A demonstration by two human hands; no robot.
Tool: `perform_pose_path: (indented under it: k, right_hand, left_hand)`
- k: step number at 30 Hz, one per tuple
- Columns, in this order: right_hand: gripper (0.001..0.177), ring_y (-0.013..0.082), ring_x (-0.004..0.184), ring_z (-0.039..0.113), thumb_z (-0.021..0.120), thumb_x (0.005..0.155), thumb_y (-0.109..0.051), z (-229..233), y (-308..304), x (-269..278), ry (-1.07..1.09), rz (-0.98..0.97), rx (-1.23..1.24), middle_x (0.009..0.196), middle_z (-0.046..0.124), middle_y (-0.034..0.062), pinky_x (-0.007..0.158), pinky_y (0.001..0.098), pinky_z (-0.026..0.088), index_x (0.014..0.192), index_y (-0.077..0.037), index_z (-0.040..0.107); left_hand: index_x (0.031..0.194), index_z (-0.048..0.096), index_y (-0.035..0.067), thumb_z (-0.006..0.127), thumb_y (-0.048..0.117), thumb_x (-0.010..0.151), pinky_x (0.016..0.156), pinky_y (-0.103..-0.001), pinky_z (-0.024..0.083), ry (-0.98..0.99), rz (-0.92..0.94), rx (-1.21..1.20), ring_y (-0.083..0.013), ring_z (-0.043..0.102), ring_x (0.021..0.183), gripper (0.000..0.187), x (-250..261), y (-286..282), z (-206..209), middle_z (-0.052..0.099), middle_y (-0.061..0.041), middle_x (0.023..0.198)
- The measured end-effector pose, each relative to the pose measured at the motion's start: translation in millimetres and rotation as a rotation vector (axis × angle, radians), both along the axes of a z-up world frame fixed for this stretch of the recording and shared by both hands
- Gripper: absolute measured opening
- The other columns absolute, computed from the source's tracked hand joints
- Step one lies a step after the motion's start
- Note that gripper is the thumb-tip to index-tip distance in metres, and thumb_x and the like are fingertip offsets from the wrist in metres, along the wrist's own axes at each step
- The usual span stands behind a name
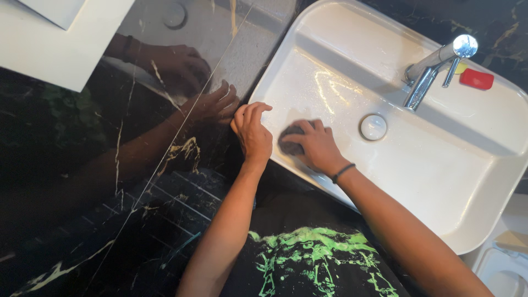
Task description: The person wets a gray cloth under a running faucet and then uses it to wipe the interior surfaces of a white bathroom sink. The person scrubs the basin and the area around the drain with the wet cloth.
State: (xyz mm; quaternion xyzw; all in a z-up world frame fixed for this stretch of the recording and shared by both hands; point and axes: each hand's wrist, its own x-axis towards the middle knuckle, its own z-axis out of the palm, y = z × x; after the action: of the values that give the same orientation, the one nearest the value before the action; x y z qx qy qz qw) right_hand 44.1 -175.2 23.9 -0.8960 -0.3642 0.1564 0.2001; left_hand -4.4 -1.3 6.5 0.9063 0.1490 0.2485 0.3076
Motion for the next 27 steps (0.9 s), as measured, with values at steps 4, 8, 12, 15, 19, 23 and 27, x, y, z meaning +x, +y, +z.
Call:
perform_pose_path:
  k: [4, 8, 12, 15, 19, 23, 27]
  right_hand:
    - [0.048, 0.0345, 0.122, 0.047, 0.085, 0.065, -0.025, 6.7, -21.2, -17.8, 0.006, 0.007, -0.014, 0.137, 0.054, -0.0015, 0.094, 0.0521, 0.042, 0.112, -0.034, 0.076]
    - [0.049, 0.0325, 0.122, 0.049, 0.085, 0.065, -0.023, 2.9, -13.2, -24.5, -0.046, -0.070, -0.064, 0.135, 0.056, -0.0048, 0.093, 0.0512, 0.043, 0.111, -0.034, 0.076]
    - [0.046, 0.0345, 0.119, 0.050, 0.085, 0.068, -0.024, -6.2, 7.3, -20.0, -0.104, -0.180, -0.054, 0.133, 0.056, -0.0030, 0.091, 0.0515, 0.043, 0.112, -0.034, 0.076]
    - [0.046, 0.0359, 0.117, 0.050, 0.085, 0.071, -0.024, -10.5, 29.6, -5.7, -0.120, -0.263, -0.017, 0.132, 0.057, -0.0019, 0.089, 0.0531, 0.043, 0.115, -0.033, 0.076]
    - [0.048, 0.0357, 0.118, 0.050, 0.083, 0.071, -0.022, -13.0, 48.4, 9.7, -0.105, -0.330, -0.019, 0.135, 0.056, -0.0013, 0.089, 0.0525, 0.044, 0.117, -0.033, 0.075]
    - [0.050, 0.0380, 0.118, 0.050, 0.082, 0.073, -0.023, -9.8, 38.7, 9.1, -0.102, -0.288, 0.013, 0.137, 0.055, -0.0009, 0.088, 0.0530, 0.046, 0.122, -0.032, 0.072]
    - [0.057, 0.0391, 0.118, 0.049, 0.083, 0.069, -0.023, -4.5, 28.5, 10.9, -0.090, -0.193, 0.023, 0.139, 0.054, 0.0016, 0.089, 0.0539, 0.047, 0.125, -0.031, 0.070]
  left_hand:
    - [0.112, 0.066, 0.015, 0.056, -0.017, 0.078, 0.110, -0.045, 0.032, -0.012, 0.000, -0.010, -0.0265, 0.053, 0.127, 0.047, 0.1, 0.0, -1.1, 0.065, -0.001, 0.122]
    - [0.113, 0.066, 0.015, 0.057, -0.016, 0.079, 0.110, -0.046, 0.032, -0.016, -0.007, 0.006, -0.0265, 0.052, 0.127, 0.046, -1.3, -0.1, 0.2, 0.065, 0.000, 0.123]
    - [0.116, 0.065, 0.014, 0.059, -0.011, 0.081, 0.110, -0.048, 0.031, -0.014, -0.045, 0.062, -0.0265, 0.053, 0.127, 0.043, 1.4, -0.3, 0.6, 0.063, -0.002, 0.124]
    - [0.118, 0.065, 0.013, 0.061, -0.007, 0.083, 0.110, -0.049, 0.032, -0.005, -0.092, 0.097, -0.0269, 0.052, 0.129, 0.040, 3.4, 2.2, 1.1, 0.061, -0.003, 0.128]
    - [0.123, 0.062, 0.011, 0.061, -0.005, 0.087, 0.113, -0.048, 0.034, -0.007, -0.153, 0.095, -0.0278, 0.050, 0.136, 0.039, 5.8, 5.5, -0.5, 0.059, -0.006, 0.134]
    - [0.125, 0.060, 0.007, 0.060, -0.004, 0.083, 0.114, -0.050, 0.033, 0.071, -0.150, 0.123, -0.0319, 0.047, 0.138, 0.043, 5.8, 6.8, -1.7, 0.057, -0.011, 0.137]
    - [0.126, 0.058, 0.006, 0.060, -0.005, 0.083, 0.115, -0.051, 0.033, 0.047, -0.120, 0.111, -0.0338, 0.047, 0.138, 0.044, 9.9, 5.8, 0.1, 0.056, -0.012, 0.138]
